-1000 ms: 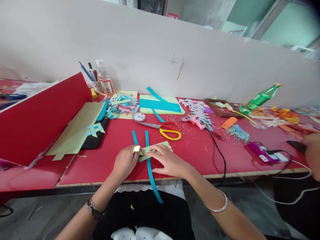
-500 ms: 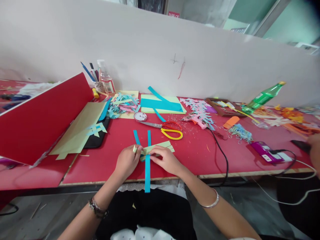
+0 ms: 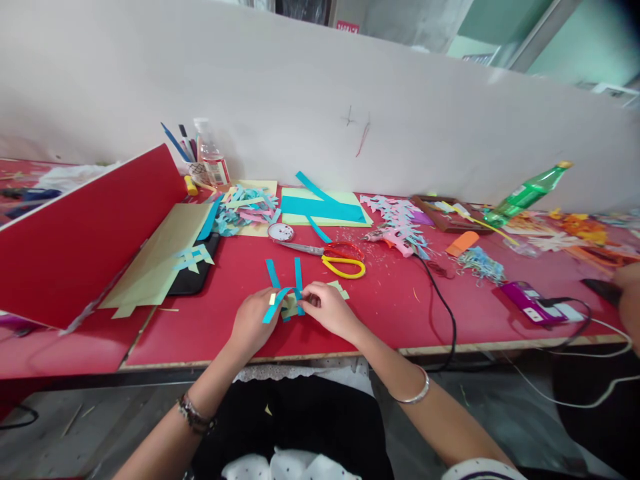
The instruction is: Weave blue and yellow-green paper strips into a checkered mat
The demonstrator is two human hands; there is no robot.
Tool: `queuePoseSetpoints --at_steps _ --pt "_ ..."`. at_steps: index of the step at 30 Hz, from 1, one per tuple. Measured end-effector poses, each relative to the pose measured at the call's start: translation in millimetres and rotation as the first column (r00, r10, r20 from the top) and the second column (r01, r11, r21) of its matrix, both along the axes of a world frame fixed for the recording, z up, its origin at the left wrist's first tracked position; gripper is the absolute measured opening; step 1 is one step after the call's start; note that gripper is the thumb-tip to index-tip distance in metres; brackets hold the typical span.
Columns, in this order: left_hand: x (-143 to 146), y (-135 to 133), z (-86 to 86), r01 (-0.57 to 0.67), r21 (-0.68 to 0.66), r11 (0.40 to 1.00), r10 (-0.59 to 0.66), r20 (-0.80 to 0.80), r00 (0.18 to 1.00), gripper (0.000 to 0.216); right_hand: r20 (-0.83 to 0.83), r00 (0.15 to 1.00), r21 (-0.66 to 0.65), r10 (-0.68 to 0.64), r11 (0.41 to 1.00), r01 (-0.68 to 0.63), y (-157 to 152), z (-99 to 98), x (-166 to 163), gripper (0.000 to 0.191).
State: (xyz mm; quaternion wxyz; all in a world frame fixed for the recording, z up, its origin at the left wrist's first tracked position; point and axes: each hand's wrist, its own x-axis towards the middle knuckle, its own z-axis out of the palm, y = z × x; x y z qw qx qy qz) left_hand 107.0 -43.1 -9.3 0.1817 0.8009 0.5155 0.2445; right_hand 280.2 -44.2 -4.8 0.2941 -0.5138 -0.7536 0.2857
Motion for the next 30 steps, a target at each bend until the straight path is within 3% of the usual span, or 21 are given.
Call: queuePoseSetpoints --at_steps 5,15,18,22,30 --pt "1 -1 0.5 -0.020 0.026 0.999 0.021 -0.038 0.999 0.035 0.059 0.998 0.016 -0.010 1.000 0.009 1 -2.9 -1 0.008" --pt "1 -1 0.2 0.040 0.022 0.999 -0.039 -0.026 0.999 0.032 0.276 0.960 0.233 0.044 0.966 -0.111 -1 7.1 4 0.018" --pt "-1 -8 -0.2 0.054 0.110 0.992 -0.046 -0.074 0.996 0.025 0.371 0.922 0.181 0.112 0.965 -0.190 -1 12.7 10 0.033" --pt "-8 -17 -4.9 0.020 0.233 0.972 0.020 -0.167 0.986 0.037 0.425 0.885 0.105 0.189 0.961 -0.256 3 17.0 15 0.047" --pt "-10 -5 -8.3 0.111 0.172 0.979 -0.084 -0.155 0.984 0.032 0.366 0.893 0.049 0.261 0.953 -0.299 10 19.2 13 0.035"
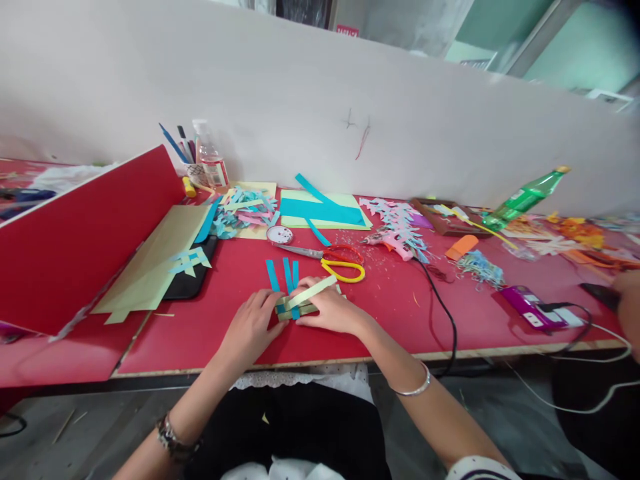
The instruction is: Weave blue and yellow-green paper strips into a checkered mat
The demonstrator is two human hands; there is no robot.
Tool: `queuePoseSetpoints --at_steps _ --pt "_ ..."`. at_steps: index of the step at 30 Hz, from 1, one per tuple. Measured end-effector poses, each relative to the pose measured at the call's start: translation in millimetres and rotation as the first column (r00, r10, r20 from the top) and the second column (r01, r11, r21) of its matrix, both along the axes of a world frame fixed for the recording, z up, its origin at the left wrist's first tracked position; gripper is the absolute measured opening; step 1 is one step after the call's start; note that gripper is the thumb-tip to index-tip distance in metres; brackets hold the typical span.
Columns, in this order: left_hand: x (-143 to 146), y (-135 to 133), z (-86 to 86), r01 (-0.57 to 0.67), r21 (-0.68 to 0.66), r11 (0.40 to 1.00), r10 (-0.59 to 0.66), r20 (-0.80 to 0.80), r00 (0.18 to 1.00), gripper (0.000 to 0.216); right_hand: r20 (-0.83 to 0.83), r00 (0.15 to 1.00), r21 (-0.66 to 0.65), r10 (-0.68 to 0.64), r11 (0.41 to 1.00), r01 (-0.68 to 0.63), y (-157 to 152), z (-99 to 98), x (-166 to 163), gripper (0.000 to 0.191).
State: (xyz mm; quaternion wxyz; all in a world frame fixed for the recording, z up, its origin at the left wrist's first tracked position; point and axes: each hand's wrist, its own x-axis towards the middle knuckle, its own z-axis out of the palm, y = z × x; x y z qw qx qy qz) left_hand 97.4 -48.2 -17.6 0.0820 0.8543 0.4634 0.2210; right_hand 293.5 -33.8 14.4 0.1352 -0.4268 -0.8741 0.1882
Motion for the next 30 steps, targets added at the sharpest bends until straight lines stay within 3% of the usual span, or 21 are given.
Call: queuePoseSetpoints --at_steps 6,15,21,26,30 --pt "0 2 -3.0 0.023 -0.023 0.999 -0.022 0.038 0.999 0.030 -0.092 0.996 -0.050 0.001 0.999 -0.005 -3 -2.1 2 0.031" --pt "5 -3 3.0 -0.034 -0.001 0.999 0.034 -0.023 0.999 0.032 -0.014 0.998 0.061 0.067 0.996 -0.066 0 -4.0 -4 0.009" --pt "16 -2 7.1 -0.155 0.028 0.988 0.157 -0.118 0.981 0.029 -0.034 0.999 0.059 0.041 0.997 -0.039 30 -7.1 -5 0.028" --pt "16 1 4.9 -0.118 0.012 0.993 0.119 -0.069 0.991 0.025 0.063 0.995 0.079 -0.084 0.994 0.079 70 -10.2 -17 0.044" --pt "14 2 1.4 -0.098 0.003 0.995 0.098 -0.019 0.995 0.026 -0.011 0.988 0.004 -0.155 0.988 0.155 84 -11.0 -25 0.046"
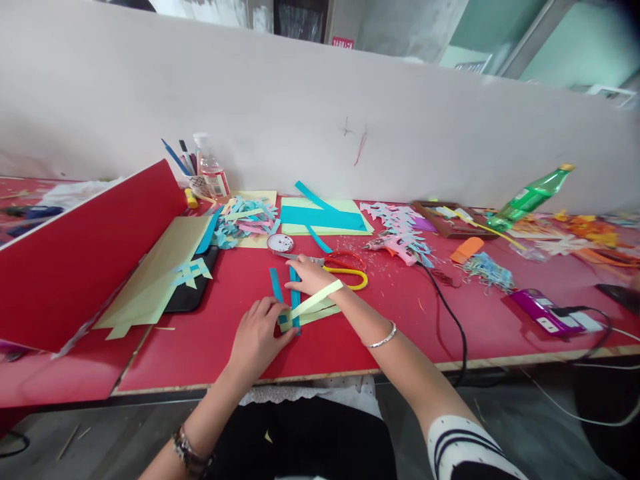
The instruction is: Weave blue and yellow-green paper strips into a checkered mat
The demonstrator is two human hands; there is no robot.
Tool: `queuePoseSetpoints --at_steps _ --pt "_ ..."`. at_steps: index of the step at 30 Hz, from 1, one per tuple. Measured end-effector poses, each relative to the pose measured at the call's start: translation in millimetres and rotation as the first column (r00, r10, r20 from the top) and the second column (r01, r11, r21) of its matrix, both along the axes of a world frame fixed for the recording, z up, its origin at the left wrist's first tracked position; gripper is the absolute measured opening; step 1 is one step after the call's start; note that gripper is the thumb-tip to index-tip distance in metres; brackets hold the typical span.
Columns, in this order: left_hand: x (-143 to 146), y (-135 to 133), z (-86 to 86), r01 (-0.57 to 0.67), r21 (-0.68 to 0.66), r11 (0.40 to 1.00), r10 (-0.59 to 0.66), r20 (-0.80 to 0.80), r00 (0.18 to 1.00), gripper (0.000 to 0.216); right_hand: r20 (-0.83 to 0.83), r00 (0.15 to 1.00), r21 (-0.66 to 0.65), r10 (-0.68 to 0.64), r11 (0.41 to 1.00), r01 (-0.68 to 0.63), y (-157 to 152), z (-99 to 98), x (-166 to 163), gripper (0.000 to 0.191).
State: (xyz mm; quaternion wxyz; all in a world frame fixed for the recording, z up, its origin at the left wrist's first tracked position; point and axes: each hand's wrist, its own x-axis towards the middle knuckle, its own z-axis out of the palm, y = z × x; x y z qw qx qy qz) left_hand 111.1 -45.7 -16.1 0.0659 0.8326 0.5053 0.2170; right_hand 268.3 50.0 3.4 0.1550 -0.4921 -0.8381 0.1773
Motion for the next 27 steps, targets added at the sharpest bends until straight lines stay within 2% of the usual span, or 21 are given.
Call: queuePoseSetpoints --at_steps 5,9,15,18,22,25,27 --pt "-1 0 -1.2 0.005 -0.012 1.000 -0.004 0.034 0.999 0.026 -0.132 0.991 0.008 -0.008 1.000 0.009 2 -8.3 2 0.023" --pt "-1 0 -1.5 0.000 -0.025 1.000 0.001 0.039 0.999 0.027 -0.432 0.898 -0.095 -0.082 0.994 0.046 9 -22.4 8 0.018" --pt "-1 -1 0.3 -0.004 -0.025 1.000 0.005 0.034 0.999 0.031 -0.566 0.817 -0.168 -0.112 0.986 0.018 9 -28.4 6 0.011" --pt "-2 0 0.4 0.014 -0.040 0.999 -0.012 0.048 0.999 0.026 -0.670 0.726 -0.235 -0.153 0.972 -0.013 6 -26.8 2 0.012" --pt "-5 1 -2.8 0.045 -0.060 0.997 -0.040 0.082 0.996 0.020 -0.780 0.594 -0.346 -0.196 0.926 -0.148 2 -26.6 -1 0.016" --pt "-6 3 -5.4 0.052 -0.059 0.997 -0.047 0.089 0.995 0.020 -0.775 0.576 -0.407 -0.259 0.902 -0.143 -1 -24.3 -3 0.032" --pt "-6 3 -5.9 0.055 -0.057 0.997 -0.049 0.095 0.994 0.021 -0.754 0.587 -0.432 -0.295 0.896 -0.104 -3 -21.0 -3 0.033"
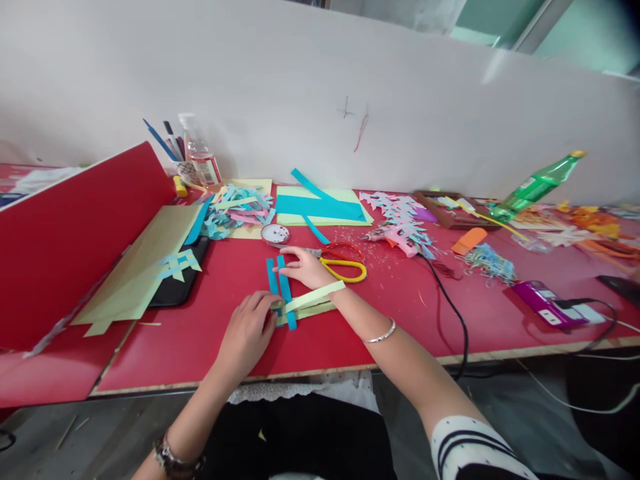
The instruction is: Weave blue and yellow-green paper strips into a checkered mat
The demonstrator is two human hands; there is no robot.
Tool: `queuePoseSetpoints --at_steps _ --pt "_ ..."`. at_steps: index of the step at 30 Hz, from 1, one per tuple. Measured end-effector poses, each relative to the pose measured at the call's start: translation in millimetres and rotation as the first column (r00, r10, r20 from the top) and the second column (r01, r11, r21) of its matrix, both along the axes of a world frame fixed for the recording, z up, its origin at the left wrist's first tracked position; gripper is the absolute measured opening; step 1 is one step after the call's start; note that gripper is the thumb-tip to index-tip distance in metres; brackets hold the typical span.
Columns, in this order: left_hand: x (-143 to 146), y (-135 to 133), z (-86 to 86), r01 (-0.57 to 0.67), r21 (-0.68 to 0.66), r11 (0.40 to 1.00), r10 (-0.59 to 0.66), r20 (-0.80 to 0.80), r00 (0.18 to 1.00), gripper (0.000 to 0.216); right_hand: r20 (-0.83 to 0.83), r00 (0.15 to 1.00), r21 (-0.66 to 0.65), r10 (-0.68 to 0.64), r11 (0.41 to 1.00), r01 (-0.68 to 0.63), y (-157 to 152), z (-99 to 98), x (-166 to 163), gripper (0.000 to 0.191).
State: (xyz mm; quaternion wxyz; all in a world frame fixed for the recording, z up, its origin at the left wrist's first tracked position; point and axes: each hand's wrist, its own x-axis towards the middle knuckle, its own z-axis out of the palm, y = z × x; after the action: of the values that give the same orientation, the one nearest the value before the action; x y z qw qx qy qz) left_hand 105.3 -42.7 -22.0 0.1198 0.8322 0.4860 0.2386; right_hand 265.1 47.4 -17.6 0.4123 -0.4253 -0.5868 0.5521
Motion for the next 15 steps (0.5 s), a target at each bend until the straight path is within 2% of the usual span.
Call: queuePoseSetpoints --at_steps 4,10,15 --pt "0.4 -0.3 1.0 0.000 0.004 1.000 0.000 0.007 1.000 0.021 -0.002 1.000 -0.055 -0.011 0.998 0.011 -1.2 6.1 -1.2 0.020" --pt "0.6 -1.0 2.4 -0.001 0.007 1.000 0.000 0.012 1.000 0.022 0.029 0.997 -0.035 -0.077 0.996 0.078 -2.2 6.1 -3.0 0.024" --pt "0.6 -1.2 1.8 -0.006 0.014 1.000 0.006 0.007 1.000 0.021 0.005 1.000 -0.074 -0.024 0.997 0.025 -3.4 4.6 -2.6 0.028"
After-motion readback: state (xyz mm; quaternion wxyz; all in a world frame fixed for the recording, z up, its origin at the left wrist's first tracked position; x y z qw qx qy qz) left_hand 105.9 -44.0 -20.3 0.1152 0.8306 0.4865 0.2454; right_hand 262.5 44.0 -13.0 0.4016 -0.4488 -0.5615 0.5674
